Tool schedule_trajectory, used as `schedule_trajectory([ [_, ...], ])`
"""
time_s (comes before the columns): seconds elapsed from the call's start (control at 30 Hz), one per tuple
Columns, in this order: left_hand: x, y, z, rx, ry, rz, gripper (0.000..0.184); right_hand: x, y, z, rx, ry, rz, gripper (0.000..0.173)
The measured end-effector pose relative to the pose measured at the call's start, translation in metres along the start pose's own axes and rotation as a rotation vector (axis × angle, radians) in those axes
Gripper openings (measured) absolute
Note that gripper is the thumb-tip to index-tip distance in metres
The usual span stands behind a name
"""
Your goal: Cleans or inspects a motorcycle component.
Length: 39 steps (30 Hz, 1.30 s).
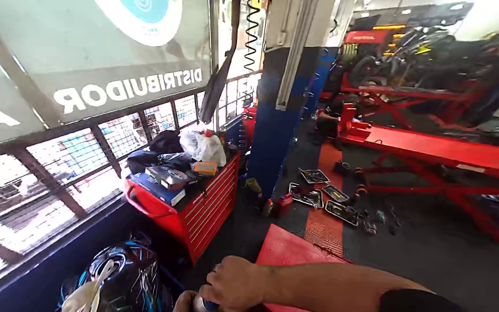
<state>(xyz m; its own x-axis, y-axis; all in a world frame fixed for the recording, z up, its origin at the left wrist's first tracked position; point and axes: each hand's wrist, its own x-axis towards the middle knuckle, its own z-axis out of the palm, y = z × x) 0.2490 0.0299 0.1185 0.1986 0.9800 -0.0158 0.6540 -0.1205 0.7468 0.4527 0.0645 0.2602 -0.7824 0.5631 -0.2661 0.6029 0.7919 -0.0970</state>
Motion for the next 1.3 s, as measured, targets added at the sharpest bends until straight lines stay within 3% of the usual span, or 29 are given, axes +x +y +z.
schedule_trajectory([
  [0.03, -0.005, -0.001, -0.004, 0.000, 0.011, -0.011, 0.053, 0.006, -0.005, -0.001, -0.005, -0.003, 0.027, 0.034],
  [0.13, -0.017, -0.001, -0.015, -0.038, 0.067, -0.064, 0.048, 0.019, -0.017, -0.006, 0.070, -0.039, 0.236, 0.068],
  [0.2, -0.021, 0.001, -0.019, -0.032, 0.065, -0.120, 0.047, 0.023, -0.020, -0.008, 0.184, -0.075, 0.350, 0.081],
  [0.23, -0.021, 0.002, -0.020, -0.021, 0.044, -0.139, 0.046, 0.022, -0.020, -0.010, 0.220, -0.083, 0.362, 0.079],
  [0.3, -0.016, 0.006, -0.022, 0.001, 0.001, -0.141, 0.044, 0.015, -0.016, -0.010, 0.172, -0.036, 0.236, 0.058],
  [0.37, -0.008, 0.014, -0.022, 0.023, -0.041, -0.114, 0.046, 0.006, -0.009, -0.011, 0.073, -0.020, 0.061, 0.056],
  [0.43, 0.004, 0.025, -0.018, 0.059, -0.084, -0.080, 0.046, -0.003, -0.002, -0.008, -0.028, 0.016, 0.008, 0.048],
  [0.5, 0.015, 0.040, -0.007, 0.084, -0.113, -0.050, 0.043, -0.011, 0.011, -0.005, -0.039, 0.014, 0.086, 0.039],
  [0.63, 0.043, 0.064, 0.022, 0.097, -0.163, -0.044, 0.037, -0.024, 0.049, 0.006, 0.109, -0.047, 0.312, 0.051],
  [0.77, 0.076, 0.074, 0.057, 0.130, -0.241, -0.040, 0.039, -0.047, 0.092, 0.029, 0.128, -0.066, 0.303, 0.054],
  [0.93, 0.127, 0.100, 0.110, 0.229, -0.388, -0.140, 0.040, -0.063, 0.159, 0.068, 0.128, -0.201, 0.313, 0.057],
  [1.03, 0.158, 0.097, 0.152, 0.292, -0.421, -0.184, 0.042, -0.068, 0.201, 0.096, 0.286, -0.254, 0.346, 0.058],
  [1.17, 0.186, 0.058, 0.202, 0.376, -0.535, -0.112, 0.063, -0.073, 0.243, 0.169, 0.467, -0.295, 0.497, 0.059],
  [1.23, 0.189, 0.031, 0.206, 0.356, -0.598, -0.219, 0.073, -0.070, 0.260, 0.223, 0.526, -0.323, 0.573, 0.058],
  [1.3, 0.179, 0.001, 0.198, 0.305, -0.631, -0.394, 0.070, -0.070, 0.277, 0.285, 0.599, -0.377, 0.698, 0.055],
])
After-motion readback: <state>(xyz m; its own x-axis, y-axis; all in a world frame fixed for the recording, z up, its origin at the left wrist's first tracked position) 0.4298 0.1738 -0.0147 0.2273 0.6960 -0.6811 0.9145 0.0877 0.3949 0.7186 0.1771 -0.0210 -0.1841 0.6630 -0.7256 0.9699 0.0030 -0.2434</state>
